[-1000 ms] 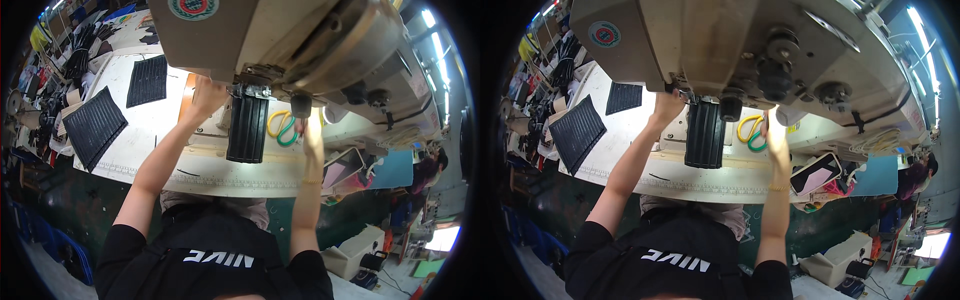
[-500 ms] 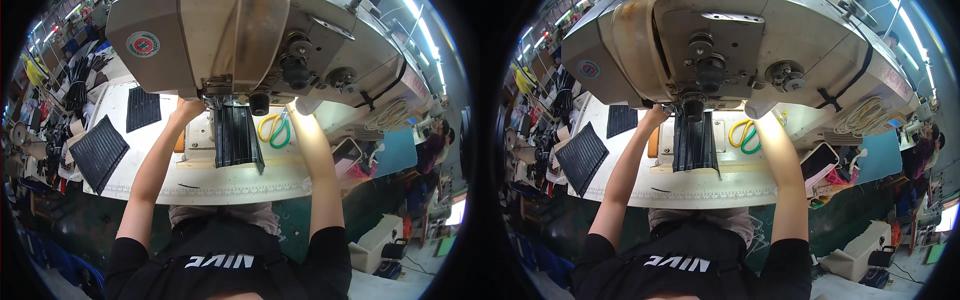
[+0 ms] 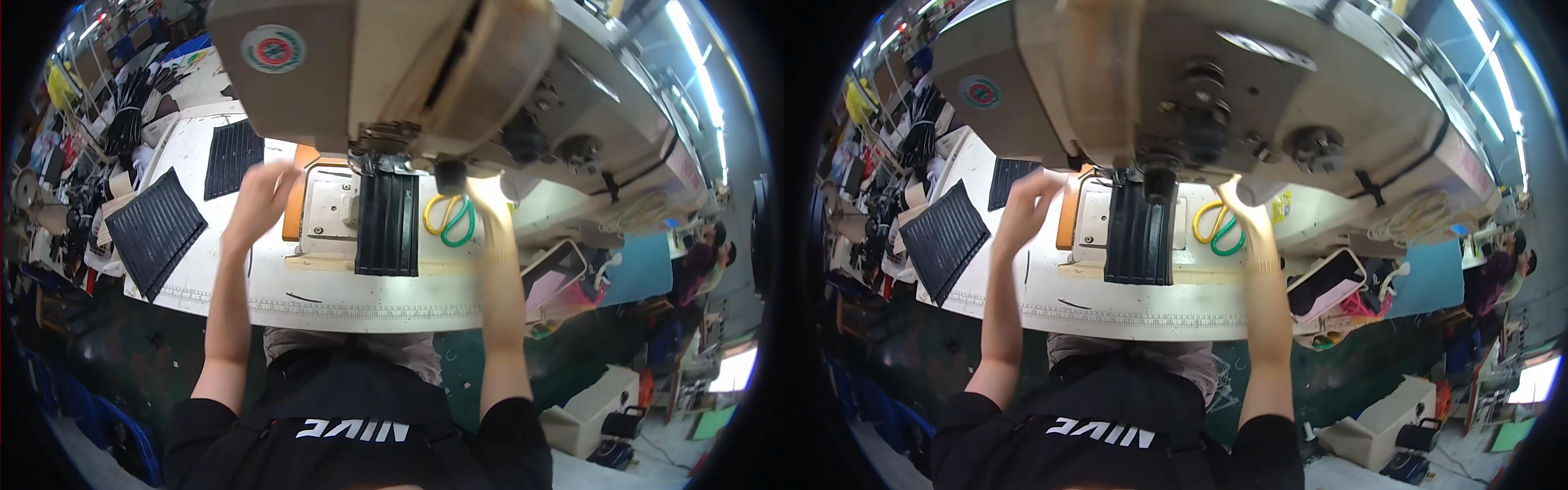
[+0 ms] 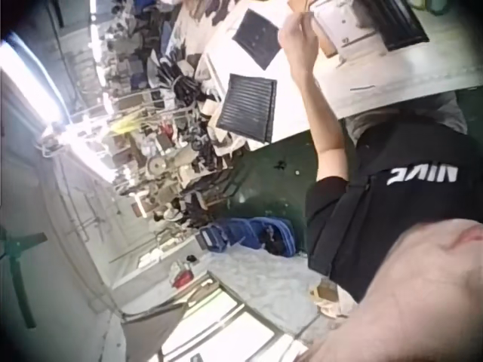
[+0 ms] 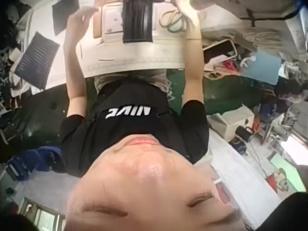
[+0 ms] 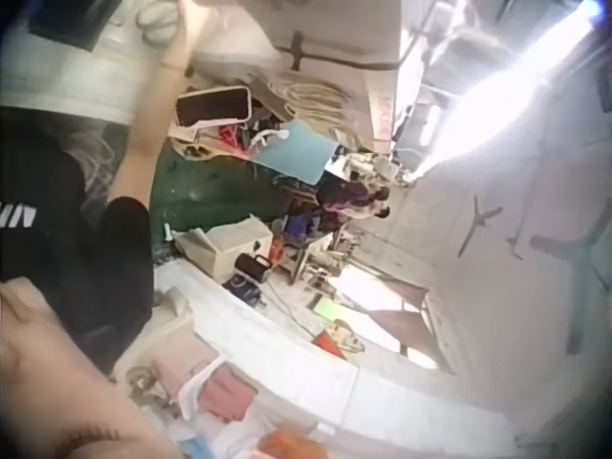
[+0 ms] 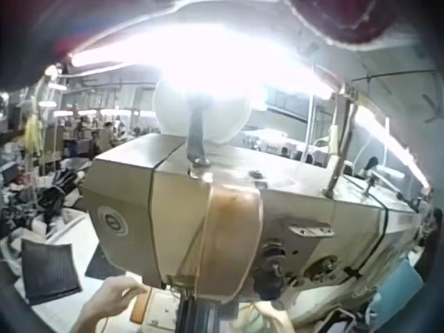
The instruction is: The person feeds ribbed material into a sewing machine, sews along the edges, and trims threads using thread snips.
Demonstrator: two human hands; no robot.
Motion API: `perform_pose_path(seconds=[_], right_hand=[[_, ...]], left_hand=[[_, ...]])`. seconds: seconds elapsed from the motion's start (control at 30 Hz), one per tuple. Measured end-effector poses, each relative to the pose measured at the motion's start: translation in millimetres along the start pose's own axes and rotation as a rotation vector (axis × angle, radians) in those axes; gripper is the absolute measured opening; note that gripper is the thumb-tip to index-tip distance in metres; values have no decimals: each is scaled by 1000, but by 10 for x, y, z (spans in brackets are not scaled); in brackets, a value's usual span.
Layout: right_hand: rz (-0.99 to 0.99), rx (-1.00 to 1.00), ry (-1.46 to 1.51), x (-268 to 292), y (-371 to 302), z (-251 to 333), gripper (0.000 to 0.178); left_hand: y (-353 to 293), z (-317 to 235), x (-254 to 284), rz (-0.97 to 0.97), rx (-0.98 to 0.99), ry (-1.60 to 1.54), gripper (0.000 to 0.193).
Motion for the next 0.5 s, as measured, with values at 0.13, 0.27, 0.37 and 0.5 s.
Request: perform_pose_path(seconds=[0.13,0.27,0.37,0.5], right_hand=[[-149,-335,432,345,-950,-500,27],[53,-733,846,-214,-1558,-744,45],[327,-682,1069,-359,-1534,-638,40],[-14,-533,639,21,-1368,-571,26]], left_hand=[[-757,-50,-231,657,158,-229,23],[-634,-221,-565,412,472,-809,28],[-475,-427,-740,264,659,-1067,21],[-402,-476,-781,168,649,-1075,18]])
Point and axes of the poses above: each hand's wrist, its own y-axis towards the middle knuckle, its own x-axis out of the back of the hand, z = x × y, the point moved 7 cm from there along y, towards the middle knuckle, and after that the axes turned 10 degrees about -z, right-handed, at the moved point
